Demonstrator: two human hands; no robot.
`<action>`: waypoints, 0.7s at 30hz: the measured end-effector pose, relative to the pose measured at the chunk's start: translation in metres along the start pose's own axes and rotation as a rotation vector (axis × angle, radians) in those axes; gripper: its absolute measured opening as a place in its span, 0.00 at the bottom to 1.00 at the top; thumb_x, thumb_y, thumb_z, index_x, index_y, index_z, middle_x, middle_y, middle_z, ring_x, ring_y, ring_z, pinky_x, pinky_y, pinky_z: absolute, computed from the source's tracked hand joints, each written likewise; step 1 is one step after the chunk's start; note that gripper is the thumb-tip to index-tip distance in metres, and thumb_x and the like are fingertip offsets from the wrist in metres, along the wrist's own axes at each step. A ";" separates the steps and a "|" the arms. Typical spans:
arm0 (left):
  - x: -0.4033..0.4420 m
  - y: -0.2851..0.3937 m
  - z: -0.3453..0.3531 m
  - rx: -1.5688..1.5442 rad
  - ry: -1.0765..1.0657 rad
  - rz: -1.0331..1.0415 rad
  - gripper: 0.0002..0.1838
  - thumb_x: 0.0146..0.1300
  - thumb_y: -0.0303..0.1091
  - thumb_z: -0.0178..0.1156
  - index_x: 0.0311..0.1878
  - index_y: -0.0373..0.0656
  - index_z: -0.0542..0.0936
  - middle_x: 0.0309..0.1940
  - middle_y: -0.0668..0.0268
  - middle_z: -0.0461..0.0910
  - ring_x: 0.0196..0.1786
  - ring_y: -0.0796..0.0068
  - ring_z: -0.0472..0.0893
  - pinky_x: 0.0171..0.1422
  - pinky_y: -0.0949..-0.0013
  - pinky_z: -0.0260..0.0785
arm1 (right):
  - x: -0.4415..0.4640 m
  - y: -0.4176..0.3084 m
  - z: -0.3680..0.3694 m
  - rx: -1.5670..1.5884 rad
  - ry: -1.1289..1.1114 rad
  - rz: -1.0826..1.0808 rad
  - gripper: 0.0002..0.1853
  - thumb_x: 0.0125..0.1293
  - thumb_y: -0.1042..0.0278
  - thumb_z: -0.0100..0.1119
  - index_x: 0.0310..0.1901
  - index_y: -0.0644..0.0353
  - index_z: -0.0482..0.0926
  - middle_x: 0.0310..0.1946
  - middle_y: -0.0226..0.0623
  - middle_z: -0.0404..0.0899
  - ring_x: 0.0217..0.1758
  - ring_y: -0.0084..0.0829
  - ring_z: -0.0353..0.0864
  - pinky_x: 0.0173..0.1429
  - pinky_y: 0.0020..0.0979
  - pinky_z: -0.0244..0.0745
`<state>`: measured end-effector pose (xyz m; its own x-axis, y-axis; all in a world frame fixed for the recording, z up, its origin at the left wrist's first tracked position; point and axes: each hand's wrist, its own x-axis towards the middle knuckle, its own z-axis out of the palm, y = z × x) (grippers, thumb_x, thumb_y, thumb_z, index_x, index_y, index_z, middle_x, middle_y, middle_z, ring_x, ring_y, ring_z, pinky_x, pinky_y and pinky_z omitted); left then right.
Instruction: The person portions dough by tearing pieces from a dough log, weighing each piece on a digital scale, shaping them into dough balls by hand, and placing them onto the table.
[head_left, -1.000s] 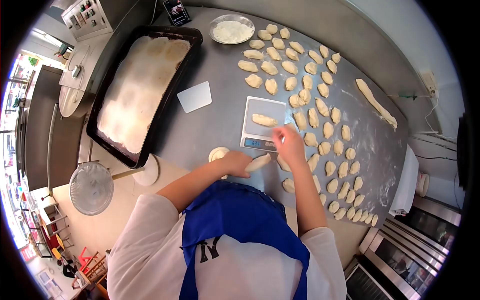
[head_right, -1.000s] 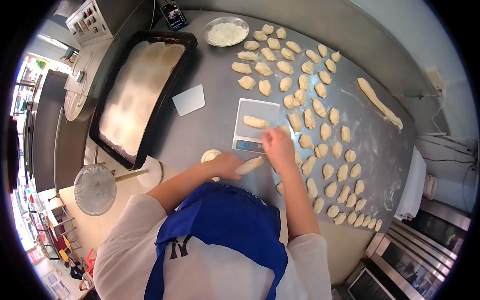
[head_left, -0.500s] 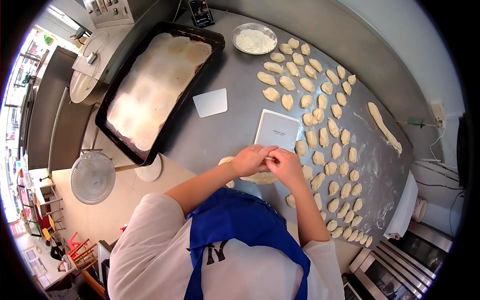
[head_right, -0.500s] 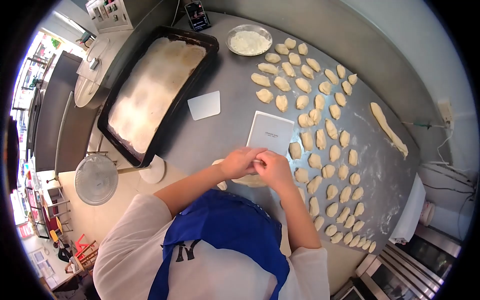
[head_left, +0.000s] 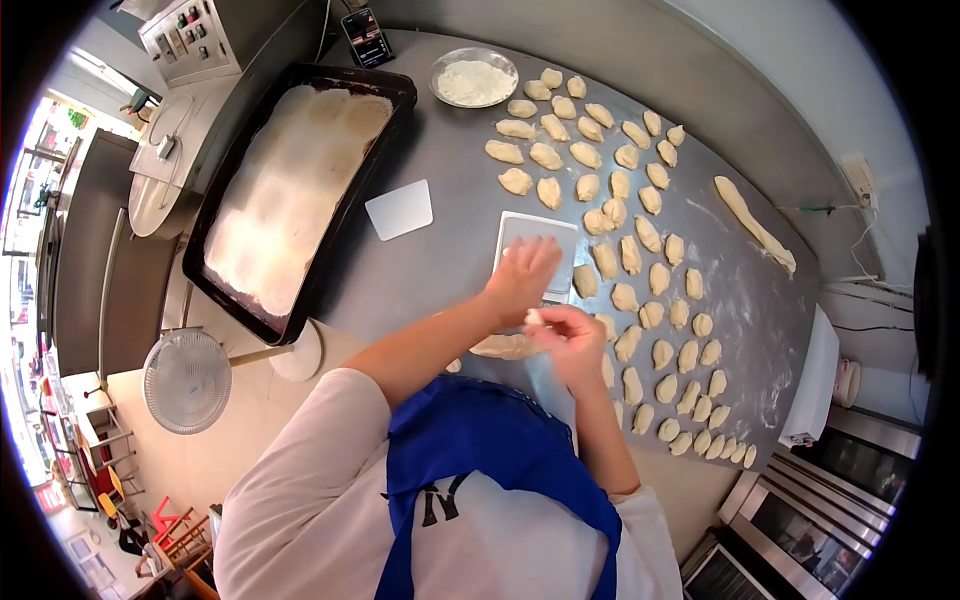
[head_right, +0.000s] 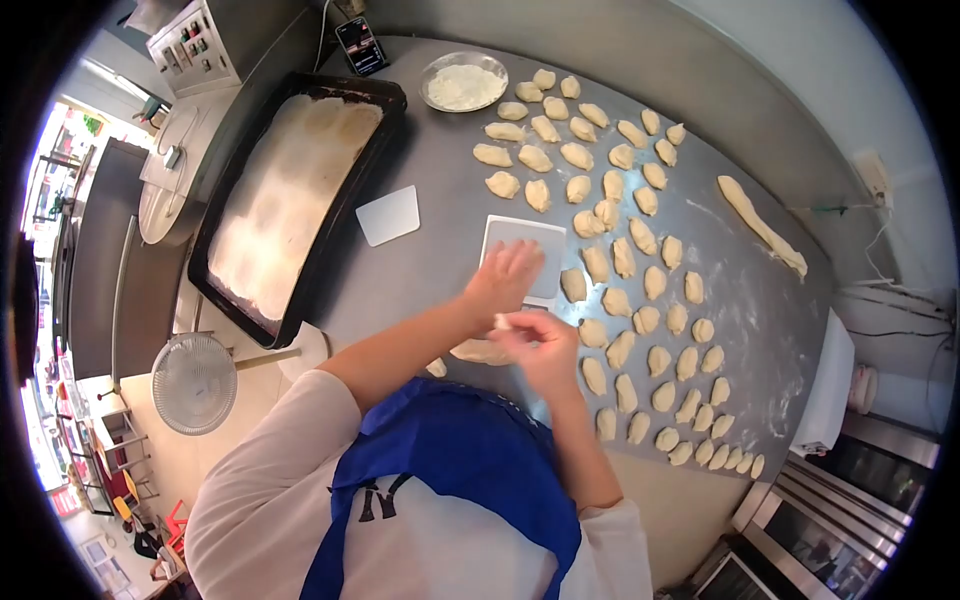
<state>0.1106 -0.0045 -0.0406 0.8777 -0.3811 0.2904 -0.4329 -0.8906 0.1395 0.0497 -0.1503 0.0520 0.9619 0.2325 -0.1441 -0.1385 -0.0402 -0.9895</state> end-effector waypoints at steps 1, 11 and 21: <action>-0.015 0.005 0.004 -0.079 0.004 0.149 0.46 0.55 0.70 0.63 0.62 0.37 0.74 0.53 0.58 0.77 0.59 0.60 0.75 0.64 0.55 0.63 | 0.001 0.013 -0.015 0.000 0.001 -0.005 0.08 0.59 0.82 0.70 0.41 0.66 0.86 0.36 0.32 0.86 0.36 0.18 0.83 0.42 0.21 0.78; -0.079 0.031 0.005 -0.613 -0.757 -0.081 0.27 0.67 0.54 0.62 0.55 0.38 0.74 0.49 0.50 0.81 0.54 0.48 0.81 0.57 0.52 0.73 | 0.002 0.060 -0.036 0.061 0.430 0.159 0.10 0.67 0.68 0.68 0.41 0.68 0.87 0.33 0.32 0.86 0.33 0.18 0.80 0.38 0.21 0.73; -0.097 0.025 -0.010 -0.804 -0.438 -0.327 0.25 0.68 0.47 0.63 0.57 0.38 0.72 0.48 0.46 0.80 0.55 0.44 0.80 0.59 0.48 0.72 | -0.007 0.102 -0.011 -0.440 0.245 -0.019 0.14 0.69 0.62 0.64 0.32 0.66 0.86 0.22 0.34 0.79 0.26 0.31 0.77 0.35 0.32 0.72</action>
<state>0.0128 0.0123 -0.0554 0.9081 -0.3483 -0.2326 -0.0225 -0.5953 0.8032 0.0318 -0.1665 -0.0475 0.9977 0.0041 -0.0681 -0.0588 -0.4566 -0.8877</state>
